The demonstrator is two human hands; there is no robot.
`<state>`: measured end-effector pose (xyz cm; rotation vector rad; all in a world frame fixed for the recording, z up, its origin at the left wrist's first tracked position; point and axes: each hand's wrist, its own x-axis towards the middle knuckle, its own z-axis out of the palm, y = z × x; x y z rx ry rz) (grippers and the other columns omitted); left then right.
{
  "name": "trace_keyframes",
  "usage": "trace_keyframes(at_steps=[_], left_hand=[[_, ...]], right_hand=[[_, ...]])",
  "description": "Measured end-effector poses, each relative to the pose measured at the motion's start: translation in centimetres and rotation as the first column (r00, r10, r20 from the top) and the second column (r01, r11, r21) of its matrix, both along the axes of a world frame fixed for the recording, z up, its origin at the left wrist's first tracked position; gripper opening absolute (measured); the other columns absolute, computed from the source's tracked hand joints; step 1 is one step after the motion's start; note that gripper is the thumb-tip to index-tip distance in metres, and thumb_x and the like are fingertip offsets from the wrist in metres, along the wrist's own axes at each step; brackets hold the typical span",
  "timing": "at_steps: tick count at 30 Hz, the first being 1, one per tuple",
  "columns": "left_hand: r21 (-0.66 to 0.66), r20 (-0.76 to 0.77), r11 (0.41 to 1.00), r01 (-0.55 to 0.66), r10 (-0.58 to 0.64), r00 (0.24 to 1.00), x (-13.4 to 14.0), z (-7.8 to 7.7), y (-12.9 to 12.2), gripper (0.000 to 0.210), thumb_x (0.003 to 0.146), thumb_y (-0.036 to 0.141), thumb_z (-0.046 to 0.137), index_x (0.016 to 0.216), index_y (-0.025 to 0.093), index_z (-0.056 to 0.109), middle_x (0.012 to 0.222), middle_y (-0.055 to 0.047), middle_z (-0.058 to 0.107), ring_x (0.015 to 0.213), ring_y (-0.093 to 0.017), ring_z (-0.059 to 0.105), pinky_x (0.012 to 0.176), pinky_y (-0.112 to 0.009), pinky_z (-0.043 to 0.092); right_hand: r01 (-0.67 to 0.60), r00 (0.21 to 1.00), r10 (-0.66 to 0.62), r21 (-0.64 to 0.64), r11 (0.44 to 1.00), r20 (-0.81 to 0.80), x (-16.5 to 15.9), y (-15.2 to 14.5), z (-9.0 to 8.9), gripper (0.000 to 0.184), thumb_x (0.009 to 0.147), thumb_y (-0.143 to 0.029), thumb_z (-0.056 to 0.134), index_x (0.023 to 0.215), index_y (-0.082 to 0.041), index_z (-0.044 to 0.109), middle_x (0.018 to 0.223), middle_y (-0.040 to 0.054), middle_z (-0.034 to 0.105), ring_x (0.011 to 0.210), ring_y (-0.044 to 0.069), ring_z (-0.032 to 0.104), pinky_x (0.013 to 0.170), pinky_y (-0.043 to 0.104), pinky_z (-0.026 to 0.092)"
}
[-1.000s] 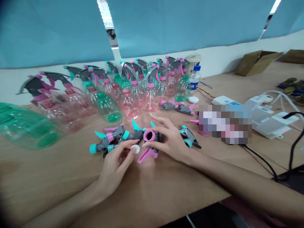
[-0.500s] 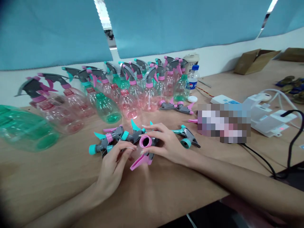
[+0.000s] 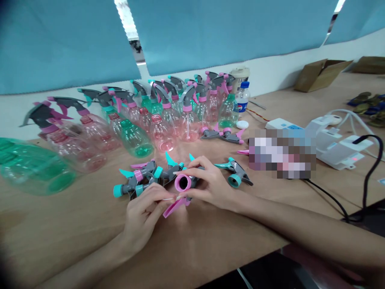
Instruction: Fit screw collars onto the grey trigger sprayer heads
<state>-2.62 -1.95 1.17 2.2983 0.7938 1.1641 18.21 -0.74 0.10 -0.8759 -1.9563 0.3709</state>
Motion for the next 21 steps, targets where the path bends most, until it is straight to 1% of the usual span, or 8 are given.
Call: trace_keyframes(at_steps=[2, 5, 8, 11, 13, 15, 17, 21], left_hand=[[-0.019, 0.009, 1.000, -0.019, 0.019, 1.000, -0.04, 0.02, -0.11, 0.012, 0.091, 0.015, 0.051, 0.087, 0.018, 0.062, 0.079, 0.000, 0.062, 0.073, -0.012, 0.055, 0.064, -0.023, 0.044], [-0.078, -0.010, 0.990, -0.116, 0.116, 0.993, -0.10, -0.11, -0.37, 0.016, 0.093, 0.017, 0.045, 0.083, 0.017, 0.057, 0.079, -0.001, 0.057, 0.071, -0.012, 0.053, 0.062, -0.023, 0.043], [-0.080, -0.030, 0.980, -0.180, 0.178, 0.984, -0.10, -0.29, -0.47, 0.017, 0.094, 0.017, 0.042, 0.081, 0.018, 0.053, 0.076, 0.000, 0.054, 0.070, -0.013, 0.050, 0.064, -0.025, 0.043], [-0.029, -0.041, 0.988, -0.154, 0.153, 0.987, -0.15, -0.42, -0.36, 0.018, 0.094, 0.014, 0.041, 0.091, 0.019, 0.058, 0.085, -0.002, 0.055, 0.077, -0.013, 0.052, 0.069, -0.025, 0.044], [0.009, -0.044, 0.990, -0.143, 0.143, 0.989, -0.23, -0.47, -0.26, 0.024, 0.094, 0.011, 0.040, 0.099, 0.021, 0.061, 0.092, -0.003, 0.055, 0.082, -0.013, 0.053, 0.073, -0.025, 0.045], [0.031, -0.037, 0.989, -0.143, 0.144, 0.989, -0.29, -0.48, -0.20, 0.028, 0.093, 0.010, 0.040, 0.103, 0.022, 0.062, 0.094, -0.003, 0.054, 0.083, -0.013, 0.054, 0.072, -0.025, 0.046], [0.030, -0.023, 0.991, -0.132, 0.133, 0.991, -0.29, -0.47, -0.19, 0.026, 0.093, 0.011, 0.043, 0.103, 0.023, 0.064, 0.091, -0.003, 0.055, 0.080, -0.013, 0.054, 0.068, -0.024, 0.046], [-0.020, 0.057, 0.994, -0.104, 0.105, 0.993, -0.08, -0.48, -0.27, 0.012, 0.088, 0.014, 0.055, 0.093, 0.021, 0.064, 0.077, 0.001, 0.057, 0.065, -0.010, 0.052, 0.057, -0.022, 0.042]], right_hand=[[-0.005, 1.000, 0.004, 0.012, 1.000, 0.005, 0.03, -0.03, -0.08, 0.033, 0.082, -0.042, 0.062, 0.109, -0.023, 0.063, 0.097, 0.0069, 0.054, 0.092, 0.019, 0.055, 0.079, 0.037, 0.049], [-0.007, 1.000, 0.007, 0.032, 0.999, 0.013, 0.03, -0.14, -0.04, 0.036, 0.081, -0.044, 0.062, 0.112, -0.024, 0.063, 0.099, 0.0073, 0.053, 0.093, 0.020, 0.055, 0.080, 0.037, 0.049], [-0.002, 1.000, 0.001, 0.072, 0.997, 0.014, 0.03, -0.26, 0.12, 0.040, 0.081, -0.048, 0.061, 0.114, -0.025, 0.063, 0.097, 0.0069, 0.051, 0.092, 0.020, 0.053, 0.078, 0.036, 0.049], [0.021, 0.999, -0.024, 0.115, 0.993, 0.022, 0.12, -0.33, 0.22, 0.041, 0.081, -0.049, 0.060, 0.115, -0.028, 0.062, 0.095, 0.0059, 0.048, 0.089, 0.020, 0.051, 0.074, 0.035, 0.049], [0.038, 0.998, -0.044, 0.126, 0.991, 0.043, 0.21, -0.32, 0.18, 0.041, 0.081, -0.048, 0.061, 0.117, -0.029, 0.061, 0.094, 0.0056, 0.047, 0.089, 0.020, 0.049, 0.074, 0.035, 0.049], [0.038, 0.997, -0.047, 0.126, 0.991, 0.066, 0.28, -0.26, 0.04, 0.042, 0.080, -0.048, 0.061, 0.119, -0.030, 0.060, 0.095, 0.0054, 0.046, 0.089, 0.020, 0.049, 0.074, 0.036, 0.049], [0.024, 0.996, -0.033, 0.117, 0.993, 0.079, 0.31, -0.18, -0.15, 0.044, 0.081, -0.048, 0.061, 0.121, -0.030, 0.058, 0.095, 0.0051, 0.046, 0.089, 0.020, 0.050, 0.074, 0.036, 0.049], [-0.010, 0.996, 0.003, 0.075, 0.997, 0.086, 0.25, -0.14, -0.46, 0.045, 0.082, -0.045, 0.061, 0.124, -0.030, 0.055, 0.098, 0.0052, 0.048, 0.090, 0.019, 0.052, 0.077, 0.036, 0.049]])
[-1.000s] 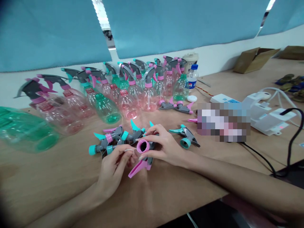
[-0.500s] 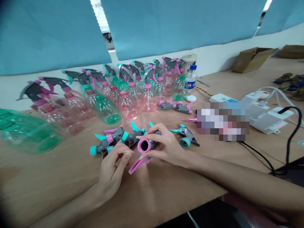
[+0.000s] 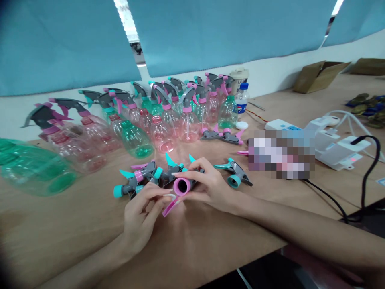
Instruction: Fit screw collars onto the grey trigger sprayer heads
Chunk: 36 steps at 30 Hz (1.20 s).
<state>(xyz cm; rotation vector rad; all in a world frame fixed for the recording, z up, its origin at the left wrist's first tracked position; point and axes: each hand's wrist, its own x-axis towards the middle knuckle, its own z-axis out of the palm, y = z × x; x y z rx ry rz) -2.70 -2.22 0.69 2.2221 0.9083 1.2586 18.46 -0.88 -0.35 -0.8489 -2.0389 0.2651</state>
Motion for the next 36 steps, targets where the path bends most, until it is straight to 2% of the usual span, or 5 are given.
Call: trace_keyframes(at_steps=[3, 10, 20, 26, 36], left_hand=[[0.028, 0.061, 0.999, 0.029, -0.031, 0.998, 0.17, 0.04, -0.09, 0.005, 0.087, 0.015, 0.059, 0.085, 0.020, 0.061, 0.069, 0.002, 0.057, 0.062, -0.011, 0.051, 0.057, -0.023, 0.042], [0.182, 0.086, 0.976, 0.119, -0.136, 0.987, 0.27, 0.34, -0.22, 0.004, 0.088, 0.015, 0.056, 0.089, 0.018, 0.059, 0.073, -0.002, 0.061, 0.071, -0.015, 0.053, 0.063, -0.028, 0.046], [0.207, -0.046, 0.977, 0.058, -0.049, 0.998, 0.41, 0.22, -0.11, 0.008, 0.089, 0.014, 0.056, 0.087, 0.020, 0.062, 0.082, -0.001, 0.052, 0.078, -0.013, 0.052, 0.067, -0.025, 0.047], [0.230, -0.011, 0.972, 0.040, -0.038, 0.999, 0.62, 0.31, -0.23, 0.006, 0.087, 0.014, 0.058, 0.090, 0.019, 0.059, 0.085, -0.001, 0.054, 0.078, -0.012, 0.055, 0.066, -0.023, 0.050], [0.204, -0.055, 0.977, 0.062, -0.051, 0.997, 0.33, 0.33, -0.19, 0.014, 0.089, 0.013, 0.053, 0.092, 0.021, 0.064, 0.087, -0.002, 0.053, 0.078, -0.012, 0.053, 0.064, -0.023, 0.049]], right_hand=[[-0.032, 0.999, 0.032, -0.014, 0.999, 0.001, -0.04, -0.06, -0.04, 0.046, 0.081, -0.043, 0.063, 0.124, -0.029, 0.054, 0.097, 0.0048, 0.049, 0.090, 0.019, 0.053, 0.077, 0.036, 0.049], [-0.090, 0.996, 0.090, 0.016, 0.996, 0.014, -0.21, -0.37, -0.06, 0.041, 0.080, -0.040, 0.065, 0.118, -0.027, 0.059, 0.096, 0.0046, 0.049, 0.091, 0.018, 0.053, 0.081, 0.036, 0.050], [-0.179, 0.984, 0.178, 0.042, 0.983, 0.025, -0.56, -0.60, -0.01, 0.045, 0.076, -0.038, 0.069, 0.118, -0.024, 0.059, 0.095, 0.0043, 0.055, 0.090, 0.017, 0.055, 0.078, 0.033, 0.050], [-0.166, 0.986, 0.165, 0.031, 0.986, 0.041, -0.56, -0.55, -0.11, 0.046, 0.077, -0.039, 0.068, 0.120, -0.026, 0.058, 0.094, 0.0040, 0.054, 0.089, 0.017, 0.055, 0.078, 0.035, 0.051], [-0.158, 0.987, 0.157, 0.019, 0.987, 0.034, -0.39, -0.52, -0.39, 0.049, 0.077, -0.040, 0.068, 0.123, -0.028, 0.056, 0.092, 0.0030, 0.053, 0.087, 0.017, 0.055, 0.075, 0.033, 0.052]])
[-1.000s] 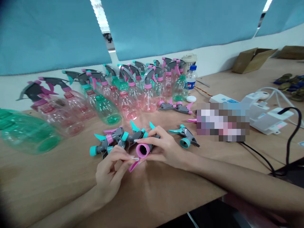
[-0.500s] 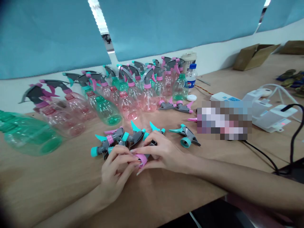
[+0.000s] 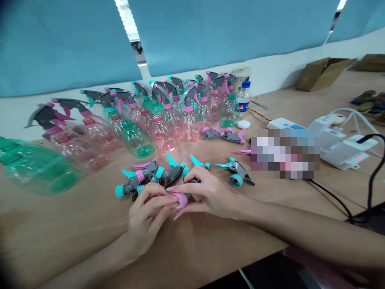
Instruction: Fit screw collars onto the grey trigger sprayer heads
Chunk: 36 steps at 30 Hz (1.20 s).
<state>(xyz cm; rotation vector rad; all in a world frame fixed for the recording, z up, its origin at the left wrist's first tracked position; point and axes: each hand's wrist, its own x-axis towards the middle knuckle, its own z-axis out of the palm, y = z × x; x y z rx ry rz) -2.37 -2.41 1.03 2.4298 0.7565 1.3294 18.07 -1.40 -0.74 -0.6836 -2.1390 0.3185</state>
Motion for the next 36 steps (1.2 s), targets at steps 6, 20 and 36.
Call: trace_keyframes(at_steps=[6, 20, 36], left_hand=[[0.061, -0.150, 0.998, -0.031, 0.040, 0.988, -0.19, -0.13, -0.18, 0.027, 0.093, 0.019, 0.047, 0.117, 0.020, 0.059, 0.099, -0.008, 0.053, 0.089, -0.017, 0.050, 0.068, -0.027, 0.049], [0.217, -0.385, 0.975, -0.042, 0.125, 0.915, -0.04, 0.16, -0.29, 0.053, 0.095, 0.049, 0.032, 0.136, 0.017, 0.043, 0.108, -0.014, 0.052, 0.099, -0.026, 0.046, 0.083, -0.040, 0.044], [0.199, -0.330, 0.978, 0.068, 0.001, 0.944, -0.34, 0.25, 0.51, 0.040, 0.094, 0.036, 0.043, 0.128, 0.016, 0.047, 0.104, -0.011, 0.052, 0.096, -0.022, 0.047, 0.079, -0.035, 0.046]], right_hand=[[0.079, 0.994, -0.085, -0.083, 0.993, -0.062, 0.16, 0.18, 0.28, 0.040, 0.079, -0.038, 0.067, 0.116, -0.026, 0.061, 0.093, 0.0038, 0.053, 0.085, 0.016, 0.056, 0.075, 0.032, 0.051], [0.097, 0.986, -0.117, -0.158, 0.983, -0.120, 0.40, 0.57, 0.62, 0.035, 0.079, -0.040, 0.067, 0.109, -0.024, 0.064, 0.090, 0.0039, 0.059, 0.080, 0.016, 0.059, 0.070, 0.032, 0.051], [0.118, 0.986, -0.128, -0.098, 0.988, -0.106, 0.32, 0.15, 0.66, 0.036, 0.076, -0.040, 0.069, 0.107, -0.020, 0.066, 0.086, 0.0045, 0.060, 0.079, 0.016, 0.058, 0.070, 0.031, 0.051]])
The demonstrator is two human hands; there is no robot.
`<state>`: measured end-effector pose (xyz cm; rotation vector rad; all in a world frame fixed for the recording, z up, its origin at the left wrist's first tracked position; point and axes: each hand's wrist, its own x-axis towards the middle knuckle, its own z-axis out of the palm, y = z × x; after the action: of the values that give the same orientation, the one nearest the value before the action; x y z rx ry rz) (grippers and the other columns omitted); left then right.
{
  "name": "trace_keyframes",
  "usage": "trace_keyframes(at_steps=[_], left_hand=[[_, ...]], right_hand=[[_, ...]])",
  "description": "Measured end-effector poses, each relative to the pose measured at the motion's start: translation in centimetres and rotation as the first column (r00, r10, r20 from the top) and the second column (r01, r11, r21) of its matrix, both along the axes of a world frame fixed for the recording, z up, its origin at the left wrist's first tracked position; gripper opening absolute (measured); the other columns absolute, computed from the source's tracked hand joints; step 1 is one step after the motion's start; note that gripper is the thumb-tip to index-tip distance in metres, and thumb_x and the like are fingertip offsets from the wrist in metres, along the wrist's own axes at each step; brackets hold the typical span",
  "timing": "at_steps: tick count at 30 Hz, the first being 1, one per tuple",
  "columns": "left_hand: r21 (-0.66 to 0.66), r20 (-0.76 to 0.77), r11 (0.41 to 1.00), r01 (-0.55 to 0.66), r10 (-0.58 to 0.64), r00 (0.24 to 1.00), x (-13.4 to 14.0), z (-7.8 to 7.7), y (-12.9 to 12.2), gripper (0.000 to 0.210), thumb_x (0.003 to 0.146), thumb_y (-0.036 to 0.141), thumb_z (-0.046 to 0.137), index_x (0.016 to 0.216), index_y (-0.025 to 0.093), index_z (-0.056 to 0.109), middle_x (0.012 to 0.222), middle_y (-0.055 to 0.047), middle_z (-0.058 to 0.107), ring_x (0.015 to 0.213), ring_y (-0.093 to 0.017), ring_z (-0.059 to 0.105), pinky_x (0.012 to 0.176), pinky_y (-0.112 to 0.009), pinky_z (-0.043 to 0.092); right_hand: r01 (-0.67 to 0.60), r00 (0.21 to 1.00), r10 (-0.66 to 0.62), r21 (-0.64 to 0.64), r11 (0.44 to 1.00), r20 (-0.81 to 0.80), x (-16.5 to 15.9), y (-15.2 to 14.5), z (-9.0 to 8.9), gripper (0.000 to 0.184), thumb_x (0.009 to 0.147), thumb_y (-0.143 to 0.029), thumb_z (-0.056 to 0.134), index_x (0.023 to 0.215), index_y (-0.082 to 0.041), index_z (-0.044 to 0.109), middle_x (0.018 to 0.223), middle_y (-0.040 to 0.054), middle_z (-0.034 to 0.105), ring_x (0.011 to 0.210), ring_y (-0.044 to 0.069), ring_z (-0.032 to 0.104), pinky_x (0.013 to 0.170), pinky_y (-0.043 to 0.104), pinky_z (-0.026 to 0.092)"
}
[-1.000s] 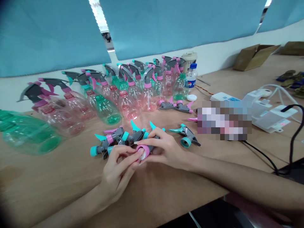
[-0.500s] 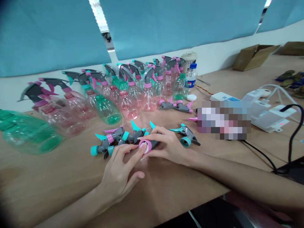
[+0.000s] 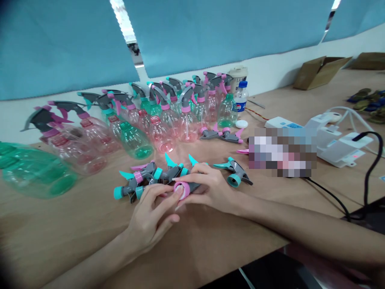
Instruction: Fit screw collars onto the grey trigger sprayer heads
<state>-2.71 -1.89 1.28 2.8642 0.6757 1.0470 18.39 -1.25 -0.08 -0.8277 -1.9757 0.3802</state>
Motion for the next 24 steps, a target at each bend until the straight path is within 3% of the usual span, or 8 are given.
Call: trace_keyframes(at_steps=[5, 17, 24], left_hand=[[0.017, -0.010, 1.000, -0.018, 0.018, 1.000, -0.11, -0.16, 0.18, 0.039, 0.096, 0.033, 0.038, 0.129, 0.014, 0.048, 0.105, -0.012, 0.051, 0.097, -0.022, 0.048, 0.080, -0.036, 0.046], [-0.036, 0.075, 0.999, 0.031, -0.028, 0.997, 0.06, -0.05, 0.04, 0.032, 0.094, 0.023, 0.045, 0.124, 0.014, 0.049, 0.102, -0.010, 0.052, 0.093, -0.020, 0.050, 0.077, -0.035, 0.049], [-0.094, 0.100, 0.993, 0.067, -0.057, 0.993, -0.32, -0.40, 0.22, 0.034, 0.093, 0.025, 0.048, 0.123, 0.012, 0.051, 0.098, -0.010, 0.052, 0.088, -0.019, 0.049, 0.072, -0.033, 0.049]], right_hand=[[-0.004, 0.999, 0.001, -0.070, 0.998, -0.043, -0.23, -0.03, 0.01, 0.033, 0.076, -0.041, 0.069, 0.103, -0.021, 0.066, 0.086, 0.0030, 0.061, 0.076, 0.015, 0.059, 0.066, 0.028, 0.051], [-0.042, 0.996, 0.027, -0.184, 0.982, -0.083, -0.58, -0.45, 0.14, 0.034, 0.070, -0.039, 0.075, 0.097, -0.019, 0.067, 0.089, 0.0034, 0.064, 0.079, 0.015, 0.058, 0.069, 0.027, 0.048], [-0.136, 0.989, 0.105, -0.376, 0.917, -0.102, -0.67, -0.11, 0.37, 0.024, 0.077, -0.039, 0.069, 0.087, -0.018, 0.069, 0.082, 0.0009, 0.064, 0.075, 0.013, 0.057, 0.067, 0.025, 0.045]])
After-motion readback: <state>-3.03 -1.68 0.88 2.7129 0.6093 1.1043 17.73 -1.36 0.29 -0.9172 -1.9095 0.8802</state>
